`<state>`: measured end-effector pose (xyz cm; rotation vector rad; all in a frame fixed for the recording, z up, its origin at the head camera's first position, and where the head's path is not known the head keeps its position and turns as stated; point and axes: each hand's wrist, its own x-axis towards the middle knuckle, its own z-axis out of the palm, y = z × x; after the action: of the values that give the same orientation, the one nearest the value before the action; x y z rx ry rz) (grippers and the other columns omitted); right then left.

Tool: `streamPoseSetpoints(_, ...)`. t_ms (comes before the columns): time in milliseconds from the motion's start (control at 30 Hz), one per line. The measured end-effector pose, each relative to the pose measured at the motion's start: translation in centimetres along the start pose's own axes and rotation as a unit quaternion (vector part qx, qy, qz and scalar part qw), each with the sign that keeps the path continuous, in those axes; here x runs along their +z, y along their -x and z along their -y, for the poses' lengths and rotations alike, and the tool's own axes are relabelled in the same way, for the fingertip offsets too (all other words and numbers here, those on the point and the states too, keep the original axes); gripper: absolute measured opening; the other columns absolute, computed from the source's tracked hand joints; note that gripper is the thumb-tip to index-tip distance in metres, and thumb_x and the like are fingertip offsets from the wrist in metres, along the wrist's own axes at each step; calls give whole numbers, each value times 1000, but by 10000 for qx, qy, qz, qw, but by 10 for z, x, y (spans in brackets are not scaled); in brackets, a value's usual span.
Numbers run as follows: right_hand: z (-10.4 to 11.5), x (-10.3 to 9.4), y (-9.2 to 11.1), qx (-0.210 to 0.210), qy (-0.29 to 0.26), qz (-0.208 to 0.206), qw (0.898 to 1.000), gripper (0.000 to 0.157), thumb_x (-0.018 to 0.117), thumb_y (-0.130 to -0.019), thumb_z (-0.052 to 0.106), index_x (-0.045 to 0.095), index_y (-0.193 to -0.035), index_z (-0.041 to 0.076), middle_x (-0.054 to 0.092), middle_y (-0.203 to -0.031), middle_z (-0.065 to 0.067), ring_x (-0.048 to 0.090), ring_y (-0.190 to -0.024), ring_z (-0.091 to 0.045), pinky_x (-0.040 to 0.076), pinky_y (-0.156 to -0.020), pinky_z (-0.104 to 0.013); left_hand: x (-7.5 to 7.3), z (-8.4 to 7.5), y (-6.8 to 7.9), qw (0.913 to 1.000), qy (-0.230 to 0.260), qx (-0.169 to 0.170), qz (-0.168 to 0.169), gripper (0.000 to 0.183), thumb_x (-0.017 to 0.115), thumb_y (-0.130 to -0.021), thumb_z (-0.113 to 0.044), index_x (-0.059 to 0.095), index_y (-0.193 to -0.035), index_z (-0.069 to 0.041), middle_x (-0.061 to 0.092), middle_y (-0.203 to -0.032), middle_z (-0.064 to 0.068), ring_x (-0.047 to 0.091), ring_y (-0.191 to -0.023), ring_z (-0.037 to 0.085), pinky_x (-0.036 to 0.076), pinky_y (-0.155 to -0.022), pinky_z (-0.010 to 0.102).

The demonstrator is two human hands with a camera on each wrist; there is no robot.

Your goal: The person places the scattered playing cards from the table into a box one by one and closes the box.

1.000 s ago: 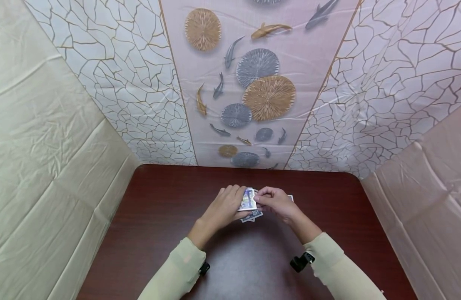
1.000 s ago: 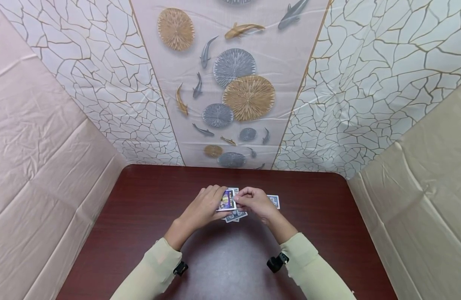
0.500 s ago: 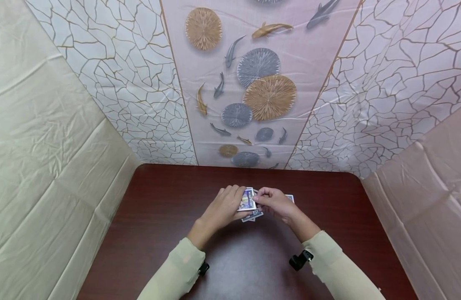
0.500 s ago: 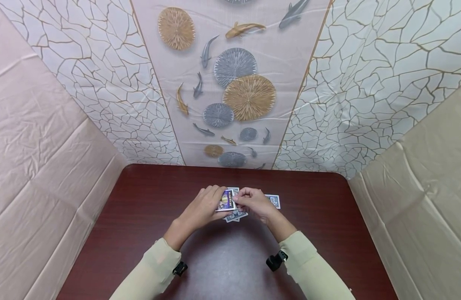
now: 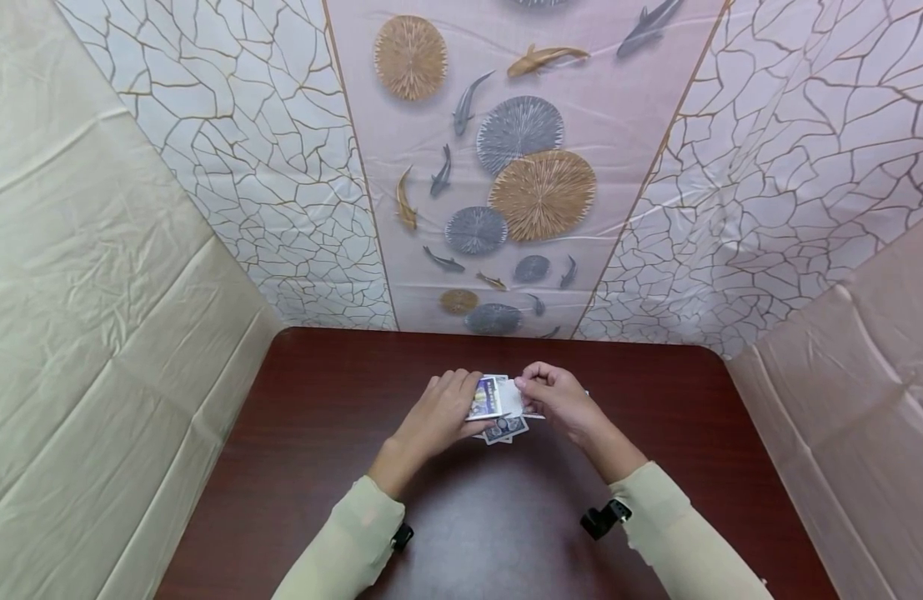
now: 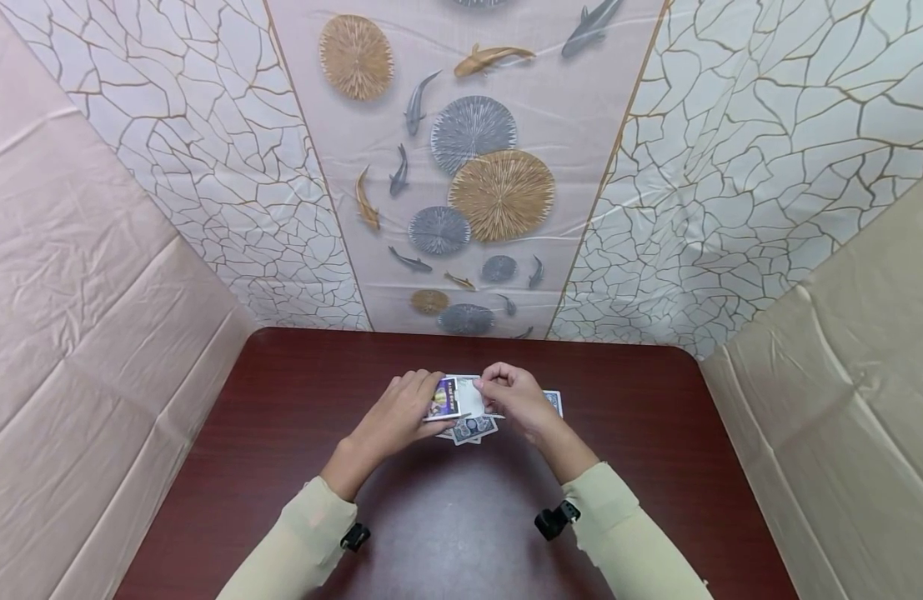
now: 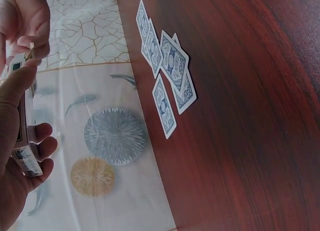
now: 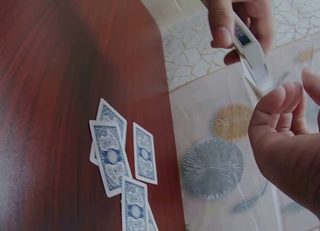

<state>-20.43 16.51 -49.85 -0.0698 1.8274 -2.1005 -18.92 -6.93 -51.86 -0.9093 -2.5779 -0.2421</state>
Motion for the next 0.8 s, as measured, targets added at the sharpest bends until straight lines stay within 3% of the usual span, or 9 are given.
streamPoseSetpoints(267,5,-18,-2,-338,45,-248,9991,7,63,-102,11,57,-100,7,62,-81,4,58,-74,-10,52,-68,-23,-6,6,5,9999,83,-98,27,75,80,-85,-54,57,-130,1,65,-109,12,61,-93,26,49,-75,39)
streamPoseSetpoints(467,-2,-41,-9,-440,878,-503,9939,7,62,-103,11,60,-106,6,65,-89,5,65,-82,-10,56,-74,-26,-10,10,8,9998,115,-154,49,74,79,-86,-53,57,-131,1,65,-111,12,61,-96,27,50,-76,39)
streamPoseSetpoints(667,-15,-64,-18,-745,2315,-694,9675,26,68,-99,13,62,-115,-7,69,-100,-12,66,-82,-7,56,-72,-26,-12,14,10,9997,110,-206,82,75,79,-86,-54,56,-132,0,65,-112,12,61,-97,26,50,-78,38)
streamPoseSetpoints(800,-23,-74,-22,-879,3191,-773,9405,25,71,-97,11,66,-116,-4,71,-105,-19,64,-85,-10,53,-73,-24,-13,16,11,9997,94,-204,81,75,79,-86,-54,56,-132,0,66,-112,12,61,-97,26,49,-79,38)
